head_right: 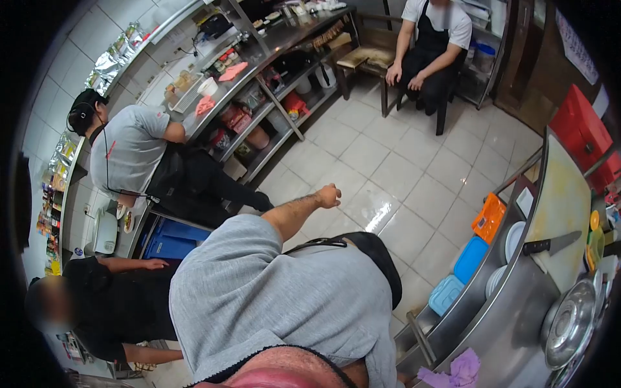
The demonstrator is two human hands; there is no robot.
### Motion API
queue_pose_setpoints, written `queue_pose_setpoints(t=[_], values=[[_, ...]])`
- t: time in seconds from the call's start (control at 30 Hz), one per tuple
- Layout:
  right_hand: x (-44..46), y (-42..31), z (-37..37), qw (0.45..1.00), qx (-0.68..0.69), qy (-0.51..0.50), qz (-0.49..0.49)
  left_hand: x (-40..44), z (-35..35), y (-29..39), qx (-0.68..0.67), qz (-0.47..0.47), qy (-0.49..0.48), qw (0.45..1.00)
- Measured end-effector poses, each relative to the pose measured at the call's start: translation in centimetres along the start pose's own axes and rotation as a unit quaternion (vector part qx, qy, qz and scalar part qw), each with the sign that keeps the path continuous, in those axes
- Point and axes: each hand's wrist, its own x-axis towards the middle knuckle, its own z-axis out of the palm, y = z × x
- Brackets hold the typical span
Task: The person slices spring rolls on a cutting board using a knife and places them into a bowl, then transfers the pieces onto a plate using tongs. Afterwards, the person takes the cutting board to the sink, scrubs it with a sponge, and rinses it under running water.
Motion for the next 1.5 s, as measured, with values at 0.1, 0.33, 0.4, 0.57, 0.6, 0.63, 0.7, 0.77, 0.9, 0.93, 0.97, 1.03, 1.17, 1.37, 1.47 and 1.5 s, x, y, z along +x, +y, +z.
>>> queue_pose_setpoints(t=[0.1,0.33,0.4,0.57,0.6,0.63,0.7,0.77,0.9,0.93,0.97,1.03,1.17,1.37,1.47,1.5], values=[[0.2,-1.2,-0.1,1.0,0.012,0.01,-0.002,0.2,-0.3,0.5,0.011,-0.002,-0.002,1.0],[-0.5,-2.5,-1.8,0.999,0.021,0.025,-0.01,-0.9,-0.5,1.3,0.023,0.01,-0.04,0.999],[-0.6,-3.3,-2.4,0.999,0.024,0.028,-0.015,-1.1,-1.0,1.4,0.017,0.015,-0.034,0.999],[-1.1,-5.4,-4.4,0.998,0.026,0.043,-0.034,-0.9,-1.7,1.6,-0.019,0.006,-0.028,0.999],[-1.2,-6.0,-4.8,0.998,0.025,0.046,-0.041,-1.2,-2.0,1.9,-0.022,-0.002,-0.028,0.999],[-1.3,-6.7,-5.3,0.997,0.028,0.049,-0.047,-1.3,-2.3,2.1,-0.025,-0.009,-0.028,0.999],[-1.5,-8.2,-6.1,0.996,0.032,0.054,-0.058,-0.7,-1.8,1.4,-0.035,-0.003,-0.032,0.999],[-1.5,-9.9,-7.0,0.995,0.033,0.059,-0.071,-0.4,-1.4,1.2,-0.046,0.005,-0.032,0.998],[-1.1,-14.0,-7.5,0.992,0.037,0.069,-0.097,1.0,-1.7,-0.5,-0.07,0.006,-0.011,0.997],[-1.0,-15.3,-7.4,0.991,0.039,0.071,-0.103,1.6,-1.5,-1.6,-0.09,0.007,0.007,0.996],[-0.8,-17.0,-7.0,0.991,0.043,0.072,-0.109,2.5,-0.9,-3.1,-0.093,0.007,0.017,0.995],[-0.4,-20.3,-6.4,0.989,0.046,0.076,-0.122,3.3,-1.7,-5.3,-0.117,-0.019,0.054,0.991],[1.0,-28.3,-5.0,0.982,0.045,0.08,-0.166,4.5,-1.5,-12.5,-0.165,-0.071,0.093,0.979],[3.2,-42.5,-3.3,0.967,0.064,0.069,-0.235,2.7,-2.6,-24.0,-0.205,-0.208,0.045,0.955],[4.2,-51.9,-4.3,0.95,0.068,0.039,-0.301,1.3,-3.4,-28.3,-0.237,-0.245,0.087,0.936],[5.0,-54.6,-3.8,0.949,0.067,0.039,-0.306,1.4,-4.0,-29.4,-0.252,-0.282,0.087,0.922]])
